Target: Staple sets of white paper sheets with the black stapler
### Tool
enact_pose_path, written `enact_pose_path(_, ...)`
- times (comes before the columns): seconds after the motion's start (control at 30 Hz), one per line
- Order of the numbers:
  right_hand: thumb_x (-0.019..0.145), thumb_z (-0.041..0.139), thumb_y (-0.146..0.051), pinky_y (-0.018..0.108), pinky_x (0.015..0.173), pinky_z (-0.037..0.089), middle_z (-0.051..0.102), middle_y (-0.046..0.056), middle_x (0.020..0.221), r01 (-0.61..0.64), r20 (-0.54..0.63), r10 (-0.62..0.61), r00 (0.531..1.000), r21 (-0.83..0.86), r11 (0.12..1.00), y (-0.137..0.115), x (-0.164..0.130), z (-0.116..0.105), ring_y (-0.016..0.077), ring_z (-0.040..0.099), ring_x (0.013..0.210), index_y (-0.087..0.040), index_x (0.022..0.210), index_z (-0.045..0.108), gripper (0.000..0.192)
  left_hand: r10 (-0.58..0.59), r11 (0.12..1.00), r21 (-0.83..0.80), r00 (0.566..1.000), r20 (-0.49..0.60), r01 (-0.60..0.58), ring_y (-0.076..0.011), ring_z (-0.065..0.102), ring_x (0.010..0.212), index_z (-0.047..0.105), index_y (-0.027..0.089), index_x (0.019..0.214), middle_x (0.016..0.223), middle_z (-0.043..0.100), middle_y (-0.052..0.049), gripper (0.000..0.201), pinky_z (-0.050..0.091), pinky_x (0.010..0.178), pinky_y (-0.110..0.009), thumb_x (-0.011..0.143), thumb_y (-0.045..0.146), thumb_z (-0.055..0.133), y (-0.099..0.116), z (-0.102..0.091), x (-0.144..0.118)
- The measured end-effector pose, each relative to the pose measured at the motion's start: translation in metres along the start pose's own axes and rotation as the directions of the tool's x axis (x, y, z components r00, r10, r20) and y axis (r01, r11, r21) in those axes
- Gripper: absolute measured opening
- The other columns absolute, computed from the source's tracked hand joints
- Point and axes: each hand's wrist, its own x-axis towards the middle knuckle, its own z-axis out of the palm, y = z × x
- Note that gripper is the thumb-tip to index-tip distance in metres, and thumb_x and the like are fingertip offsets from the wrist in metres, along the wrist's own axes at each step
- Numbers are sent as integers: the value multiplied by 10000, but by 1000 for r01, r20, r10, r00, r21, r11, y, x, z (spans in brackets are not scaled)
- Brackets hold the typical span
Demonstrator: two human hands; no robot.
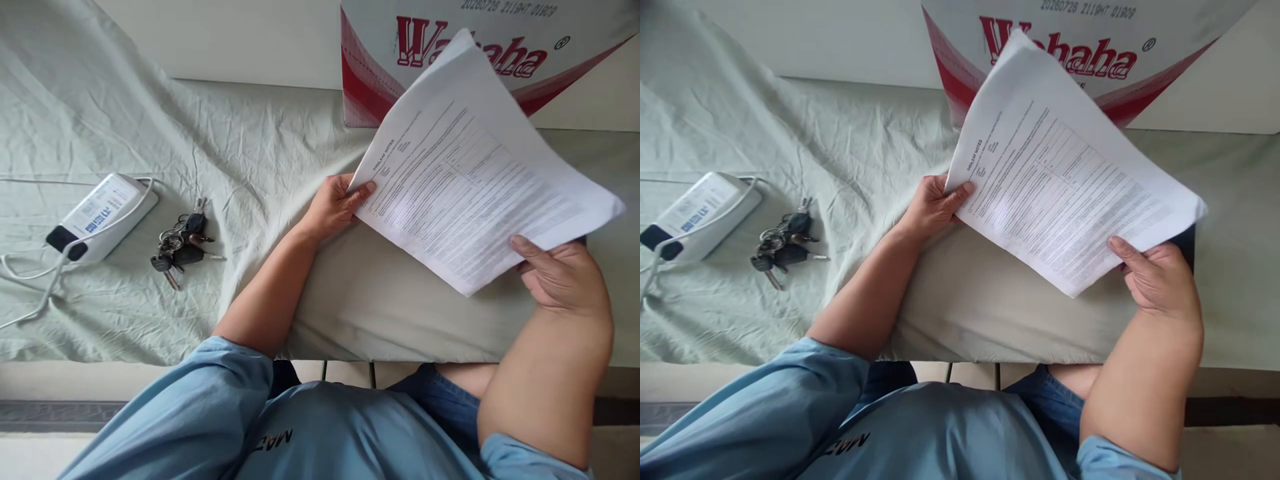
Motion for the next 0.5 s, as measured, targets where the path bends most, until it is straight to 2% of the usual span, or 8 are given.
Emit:
enact_pose_path(0.07,548,1164,-680,731,1213,637,873,98,1098,-105,-36,104,994,-31,994,8,6,-10,393,827,1180,-277,967,862,655,-19,1000,-14,999,35,20,-132,557,556,666,254,839,656,601,-3,799,507,480,-303,919,1043,757,4,-2,0)
enact_pose_path(0.17,412,1201,-659,695,1256,606,835,38,1011,-7,-201,3,980,-19,1000,15,16,-19,319,808,1045,-301,1056,890,800,-53,998,-11,987,149,55,-130,548,534,689,241,811,640,609,-6,777,504,464,-304,907,1002,815,12,-4,-3)
enact_pose_path(0.23,478,1187,-685,663,1299,581,836,37,1008,70,-226,-79,971,-48,996,15,16,-23,301,813,1051,-309,1096,913,774,-97,995,2,967,235,99,-133,560,548,721,229,823,659,634,-7,754,516,469,-300,901,967,856,18,-5,-5)
enact_pose_path(0.33,675,1114,-742,606,1236,637,883,72,1089,88,-35,-93,995,-108,990,9,7,-22,312,850,1118,-324,1195,936,691,-157,987,42,916,369,153,-138,587,568,742,218,813,669,655,-4,704,524,474,-283,902,896,909,24,-6,-7)
enact_pose_path(0.4,735,1094,-723,528,1136,689,893,58,1088,90,104,-75,992,-146,985,6,-1,-18,297,859,1112,-340,1211,942,630,-170,985,74,885,434,153,-133,573,548,713,219,759,635,631,2,673,497,465,-276,909,837,937,26,-7,-6)
enact_pose_path(0.5,792,1065,-706,404,891,700,860,6,936,126,160,-93,983,-211,969,5,-8,-6,236,810,900,-338,1108,946,500,-197,980,132,856,479,152,-127,536,528,669,224,697,594,599,3,654,448,466,-280,911,767,961,26,-8,-4)
